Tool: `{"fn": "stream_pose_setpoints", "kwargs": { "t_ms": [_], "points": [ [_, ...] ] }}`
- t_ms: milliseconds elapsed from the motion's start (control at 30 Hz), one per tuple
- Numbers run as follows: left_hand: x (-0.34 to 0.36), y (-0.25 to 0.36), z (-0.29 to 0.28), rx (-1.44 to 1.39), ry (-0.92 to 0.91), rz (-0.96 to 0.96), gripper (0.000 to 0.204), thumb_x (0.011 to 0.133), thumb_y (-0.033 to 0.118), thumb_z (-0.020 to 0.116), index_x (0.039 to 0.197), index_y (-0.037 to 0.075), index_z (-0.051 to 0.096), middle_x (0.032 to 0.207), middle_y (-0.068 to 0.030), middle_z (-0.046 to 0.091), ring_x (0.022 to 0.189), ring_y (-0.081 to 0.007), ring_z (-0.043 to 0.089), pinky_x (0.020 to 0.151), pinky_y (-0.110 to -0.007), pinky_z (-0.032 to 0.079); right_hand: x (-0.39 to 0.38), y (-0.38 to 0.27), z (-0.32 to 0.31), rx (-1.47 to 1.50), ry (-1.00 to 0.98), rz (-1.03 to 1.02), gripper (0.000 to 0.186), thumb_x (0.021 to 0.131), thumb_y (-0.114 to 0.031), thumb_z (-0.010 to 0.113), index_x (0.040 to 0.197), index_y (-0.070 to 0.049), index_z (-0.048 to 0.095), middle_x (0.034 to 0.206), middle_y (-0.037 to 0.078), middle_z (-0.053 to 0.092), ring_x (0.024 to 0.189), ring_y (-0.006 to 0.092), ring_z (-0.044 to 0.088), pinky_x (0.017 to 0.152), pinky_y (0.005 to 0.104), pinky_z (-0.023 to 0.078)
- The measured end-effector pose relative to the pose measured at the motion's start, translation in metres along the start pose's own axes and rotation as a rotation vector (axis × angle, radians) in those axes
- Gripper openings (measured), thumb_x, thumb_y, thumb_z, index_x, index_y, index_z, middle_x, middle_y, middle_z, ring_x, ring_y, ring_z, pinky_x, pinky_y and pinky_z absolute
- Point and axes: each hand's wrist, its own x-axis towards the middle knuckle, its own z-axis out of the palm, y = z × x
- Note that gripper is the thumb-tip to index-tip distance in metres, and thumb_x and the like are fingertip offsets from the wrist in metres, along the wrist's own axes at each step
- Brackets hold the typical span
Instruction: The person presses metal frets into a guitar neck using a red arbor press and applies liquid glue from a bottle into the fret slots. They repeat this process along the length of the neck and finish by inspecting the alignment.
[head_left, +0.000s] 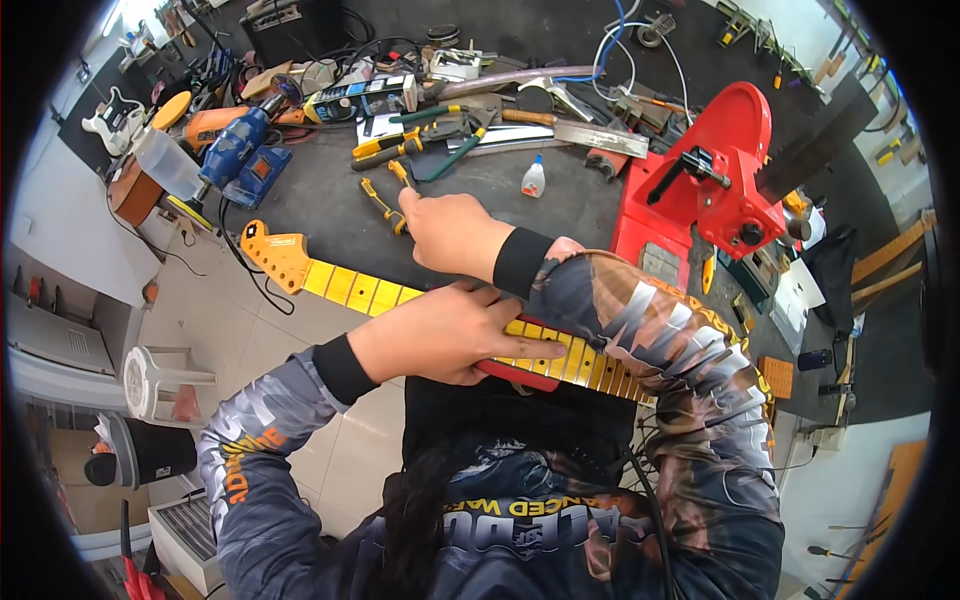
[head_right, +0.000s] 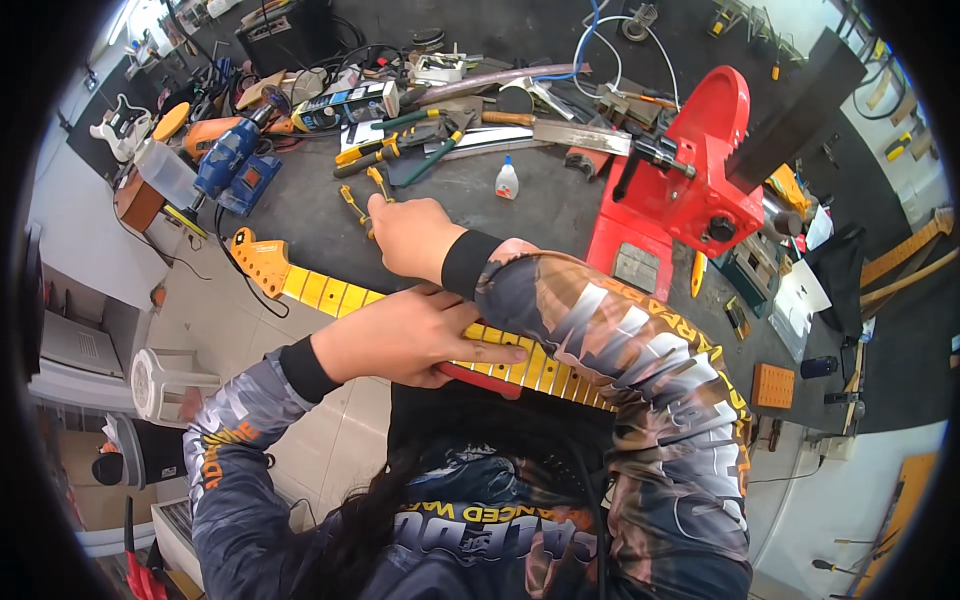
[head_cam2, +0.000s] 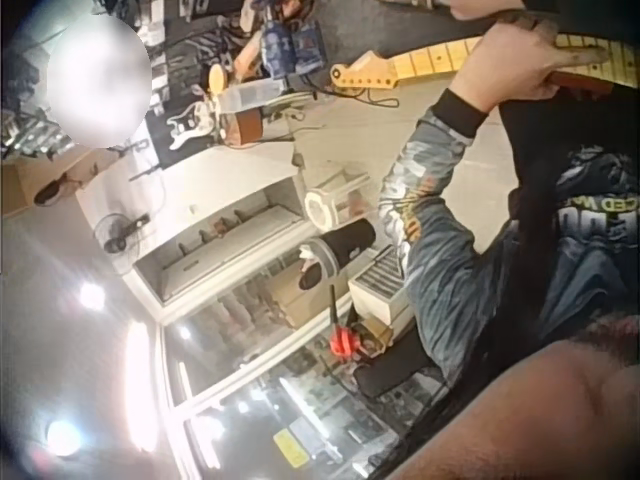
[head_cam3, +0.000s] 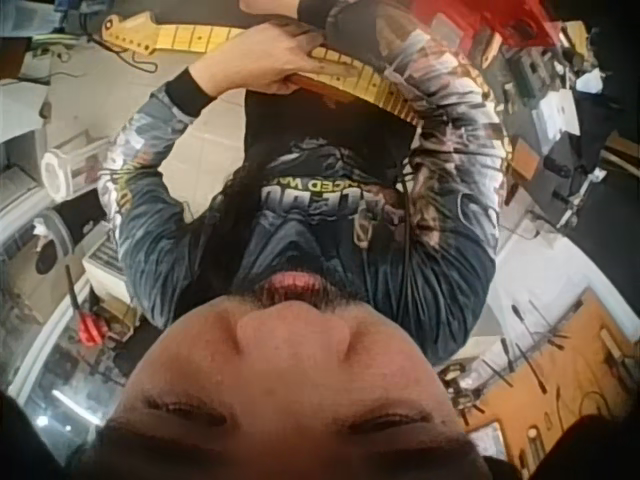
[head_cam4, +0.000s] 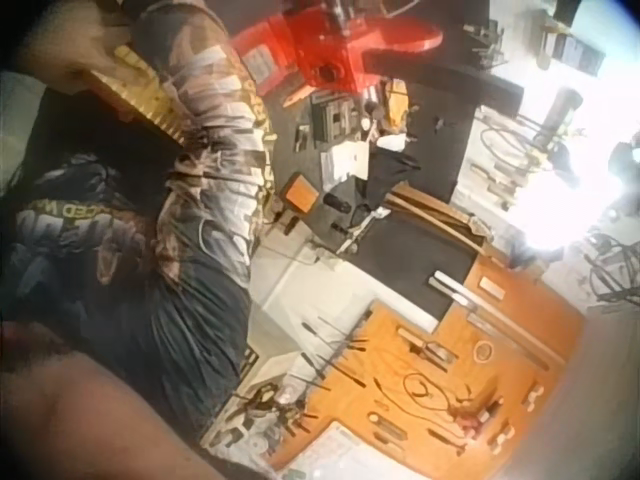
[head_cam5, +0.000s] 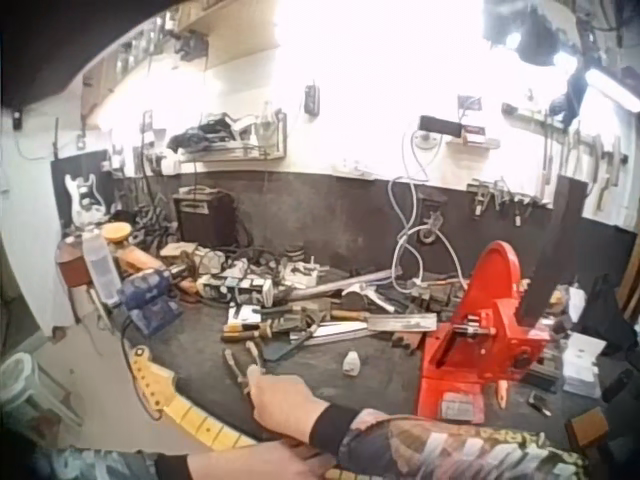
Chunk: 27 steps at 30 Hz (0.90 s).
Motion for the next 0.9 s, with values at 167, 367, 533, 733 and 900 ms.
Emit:
{"fn": "stream_pose_setpoints", "kwargs": {
  "t_ms": [167, 367, 533, 733, 900],
  "points": [
    [0.007, -0.012, 0.006, 0.031, 0.056, 0.03, 0.098, 0.074, 0.021, 0.089, 0.164, 0.044, 0.059, 0.134, -0.01, 0.07, 0.129, -0.0345, 0.069, 0.109, -0.048, 0.057, 0.011, 0.011, 0.002, -0.022, -0.021, -0.042, 0.038, 0.089, -0.011, 0.075, 0.119, 0.001, 0.056, 0.089, 0.02, 0.08, 0.083, 0.0426, 0.08, 0.073, 0.0518, 0.063],
    [0.02, -0.023, 0.002, 0.021, 0.001, 0.042, 0.099, 0.076, 0.022, 0.089, 0.166, 0.047, 0.056, 0.131, -0.0092, 0.069, 0.124, -0.0328, 0.07, 0.107, -0.048, 0.055, -0.016, 0.027, -0.044, -0.004, -0.08, -0.07, 0.037, 0.098, -0.024, 0.077, 0.121, -0.001, 0.059, 0.101, 0.021, 0.079, 0.095, 0.0418, 0.08, 0.08, 0.053, 0.062],
    [0.019, -0.04, 0.01, -0.067, 0.047, 0.099, 0.101, 0.076, 0.026, 0.092, 0.168, 0.045, 0.053, 0.13, -0.0111, 0.067, 0.113, -0.0322, 0.07, 0.102, -0.047, 0.057, -0.143, -0.002, -0.133, 0.098, 0.256, -0.168, 0.038, 0.101, -0.027, 0.079, 0.126, -0.003, 0.063, 0.106, 0.014, 0.072, 0.102, 0.0388, 0.075, 0.085, 0.0501, 0.059],
    [0.049, -0.029, 0.001, 0.04, -0.119, 0.069, 0.104, 0.075, 0.02, 0.092, 0.169, 0.044, 0.051, 0.128, -0.0114, 0.066, 0.115, -0.0327, 0.069, 0.095, -0.045, 0.059, -0.293, -0.027, -0.119, 1.22, -0.559, -0.215, 0.036, 0.113, -0.037, 0.071, 0.129, -0.005, 0.065, 0.103, 0.012, 0.074, 0.094, 0.0269, 0.075, 0.083, 0.0418, 0.059],
    [0.069, -0.027, 0.008, 0.024, -0.09, 0.103, 0.103, 0.074, 0.018, 0.093, 0.166, 0.043, 0.055, 0.13, -0.0106, 0.065, 0.114, -0.0323, 0.067, 0.095, -0.044, 0.057, -0.34, -0.034, 0.021, 1.344, 0.011, 0.556, 0.03, 0.112, -0.021, 0.072, 0.132, 0.0, 0.064, 0.108, 0.008, 0.074, 0.097, 0.0156, 0.072, 0.09, 0.034, 0.059]
  ]
}}
